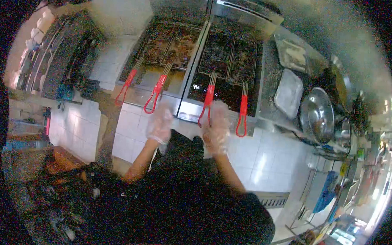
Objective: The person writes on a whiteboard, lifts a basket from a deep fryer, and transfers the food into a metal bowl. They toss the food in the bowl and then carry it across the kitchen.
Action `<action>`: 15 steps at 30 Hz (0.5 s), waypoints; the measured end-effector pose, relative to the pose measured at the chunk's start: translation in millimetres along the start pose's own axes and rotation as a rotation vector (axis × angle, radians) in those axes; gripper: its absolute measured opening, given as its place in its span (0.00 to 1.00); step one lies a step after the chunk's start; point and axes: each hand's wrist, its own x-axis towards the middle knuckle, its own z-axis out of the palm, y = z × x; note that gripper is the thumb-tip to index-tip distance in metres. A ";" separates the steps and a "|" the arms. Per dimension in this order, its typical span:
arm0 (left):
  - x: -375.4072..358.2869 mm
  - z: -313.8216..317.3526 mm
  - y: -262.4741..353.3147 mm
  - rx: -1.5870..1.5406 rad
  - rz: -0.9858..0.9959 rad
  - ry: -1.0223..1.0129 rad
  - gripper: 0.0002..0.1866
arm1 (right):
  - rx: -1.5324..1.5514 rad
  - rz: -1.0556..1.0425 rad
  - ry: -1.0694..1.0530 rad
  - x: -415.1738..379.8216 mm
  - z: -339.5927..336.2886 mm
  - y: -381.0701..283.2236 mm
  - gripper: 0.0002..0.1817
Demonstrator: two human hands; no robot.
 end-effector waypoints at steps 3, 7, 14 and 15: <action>21.0 -59.9 -21.8 -0.070 0.066 0.331 0.25 | 0.162 0.154 -0.342 13.5 38.6 -32.1 0.28; 56.9 -128.3 -41.7 0.072 -0.254 0.361 0.22 | 0.260 0.042 -0.373 20.9 147.9 -46.8 0.25; 109.7 -160.5 -171.1 0.427 -0.190 0.092 0.31 | 1.677 0.993 -0.525 93.8 209.7 -119.6 0.16; 112.6 -160.5 -173.0 0.242 -0.316 -0.051 0.27 | 1.525 0.992 -0.355 96.9 202.8 -127.2 0.13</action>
